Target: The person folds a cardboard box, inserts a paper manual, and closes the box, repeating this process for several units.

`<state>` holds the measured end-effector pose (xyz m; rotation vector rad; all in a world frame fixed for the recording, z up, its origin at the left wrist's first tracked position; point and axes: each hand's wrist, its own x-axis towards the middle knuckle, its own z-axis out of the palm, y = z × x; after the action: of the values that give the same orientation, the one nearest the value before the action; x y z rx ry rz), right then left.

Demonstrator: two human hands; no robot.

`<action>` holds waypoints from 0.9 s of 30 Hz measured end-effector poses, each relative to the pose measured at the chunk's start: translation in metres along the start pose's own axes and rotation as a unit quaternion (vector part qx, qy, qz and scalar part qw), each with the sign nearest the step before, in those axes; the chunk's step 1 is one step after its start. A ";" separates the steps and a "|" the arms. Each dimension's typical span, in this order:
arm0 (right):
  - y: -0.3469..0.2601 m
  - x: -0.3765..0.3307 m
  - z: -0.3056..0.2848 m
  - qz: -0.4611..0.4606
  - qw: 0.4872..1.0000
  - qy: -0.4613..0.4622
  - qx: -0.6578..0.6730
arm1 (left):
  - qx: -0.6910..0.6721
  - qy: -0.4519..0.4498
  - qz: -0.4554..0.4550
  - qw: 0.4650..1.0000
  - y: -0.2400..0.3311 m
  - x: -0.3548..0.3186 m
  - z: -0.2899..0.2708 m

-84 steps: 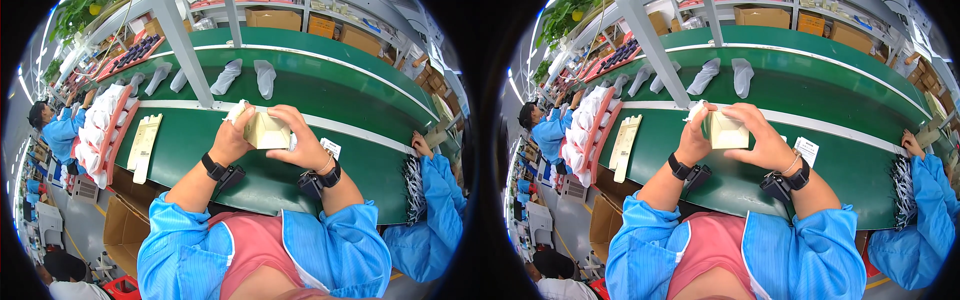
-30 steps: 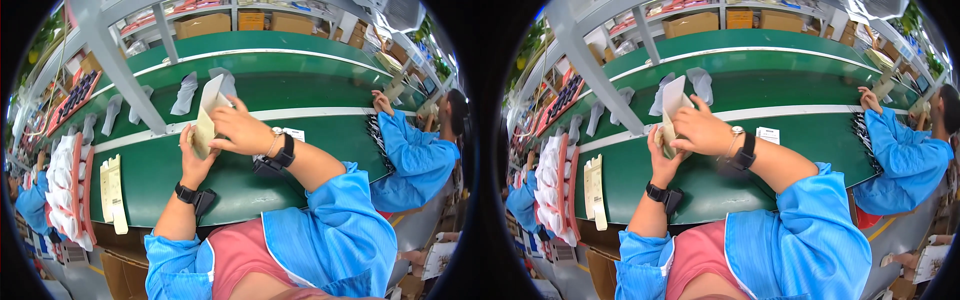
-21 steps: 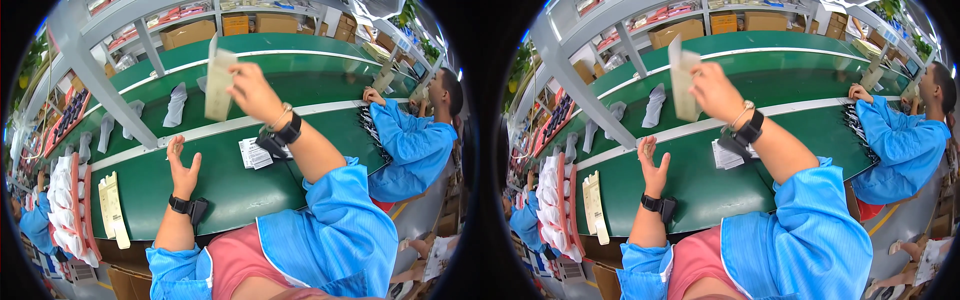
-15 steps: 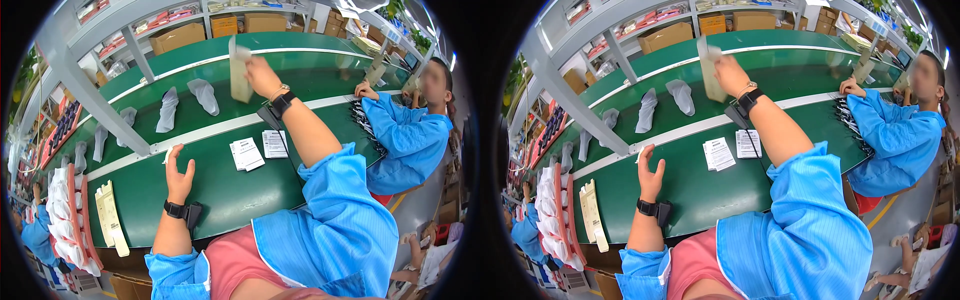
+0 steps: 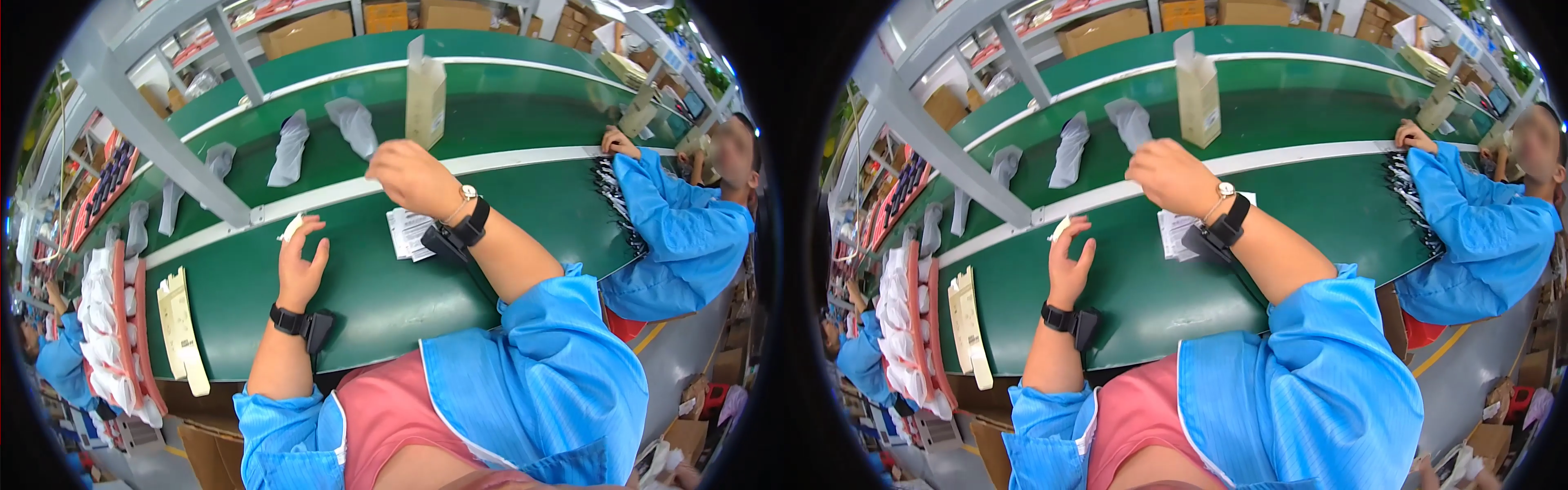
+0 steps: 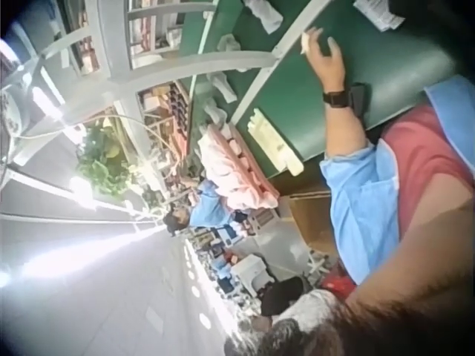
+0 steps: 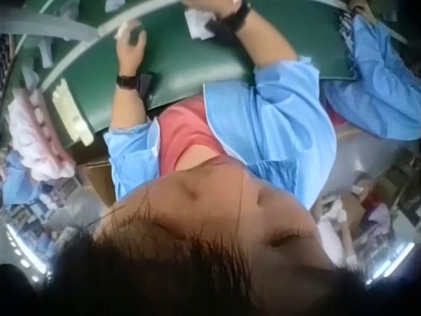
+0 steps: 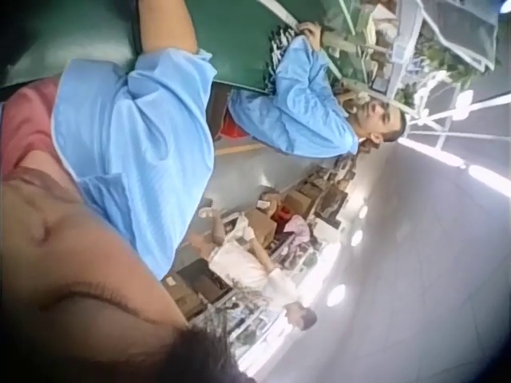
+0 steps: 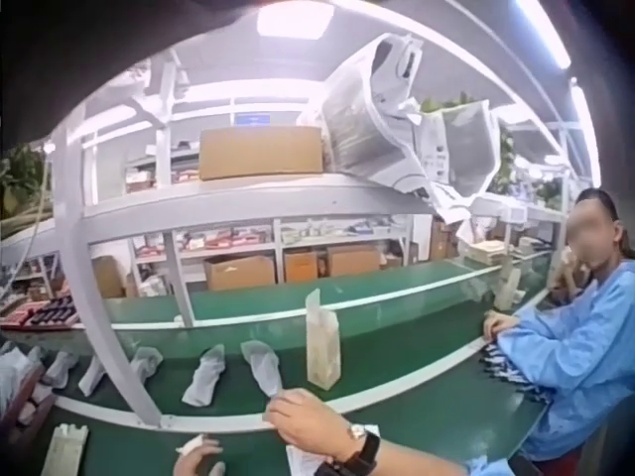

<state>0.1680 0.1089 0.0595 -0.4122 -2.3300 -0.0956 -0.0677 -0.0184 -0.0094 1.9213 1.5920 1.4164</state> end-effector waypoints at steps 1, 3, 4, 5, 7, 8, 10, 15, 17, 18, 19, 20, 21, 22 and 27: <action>-0.008 -0.004 0.005 -0.026 0.998 -0.052 0.015 | -0.006 -0.004 0.004 1.000 -0.001 0.001 0.001; -0.018 -0.011 0.014 -0.032 0.998 -0.059 0.017 | -0.008 -0.011 -0.001 1.000 -0.001 0.003 0.002; -0.021 -0.013 0.016 -0.039 0.997 -0.064 0.007 | -0.015 -0.016 0.004 1.000 -0.001 0.003 0.003; -0.023 -0.014 0.018 -0.047 0.996 -0.070 -0.003 | -0.023 -0.021 0.010 0.999 -0.001 0.003 0.003; -0.027 -0.014 0.020 -0.061 0.995 -0.073 -0.009 | -0.004 -0.023 0.015 1.000 0.001 0.001 0.000; -0.027 -0.014 0.019 -0.073 0.994 -0.078 -0.025 | 0.007 -0.025 0.027 0.999 0.002 0.001 0.000; -0.030 -0.015 0.019 -0.084 0.992 -0.081 -0.038 | 0.021 -0.030 0.038 0.999 0.003 0.001 0.001; -0.043 -0.017 0.021 -0.111 0.990 -0.054 -0.070 | 0.009 -0.034 0.021 0.999 0.001 -0.002 0.001; -0.048 -0.018 0.019 -0.106 0.989 -0.050 -0.095 | -0.005 -0.030 0.018 0.999 -0.001 -0.003 0.002; -0.048 -0.017 0.019 -0.102 0.989 -0.048 -0.094 | -0.004 -0.034 0.019 0.999 -0.002 -0.002 0.002; -0.048 -0.016 0.019 -0.104 0.990 -0.030 -0.095 | -0.008 -0.032 0.016 0.999 -0.002 -0.002 0.002; -0.048 -0.016 0.019 -0.107 0.990 -0.013 -0.096 | -0.013 -0.029 0.014 0.999 -0.003 -0.001 0.002; -0.048 -0.016 0.019 -0.109 0.989 0.004 -0.097 | -0.018 -0.027 0.011 0.999 -0.004 -0.001 0.003; -0.048 -0.016 0.020 -0.105 0.990 0.004 -0.096 | -0.018 -0.032 0.010 0.999 -0.006 -0.001 0.004; -0.053 -0.012 0.012 -0.114 0.986 0.042 -0.115 | -0.004 -0.031 0.020 0.999 -0.004 0.000 0.003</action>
<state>0.1507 0.0576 0.0454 -0.2453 -2.2827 -0.4865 -0.0679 -0.0153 -0.0139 1.9835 1.5269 1.3624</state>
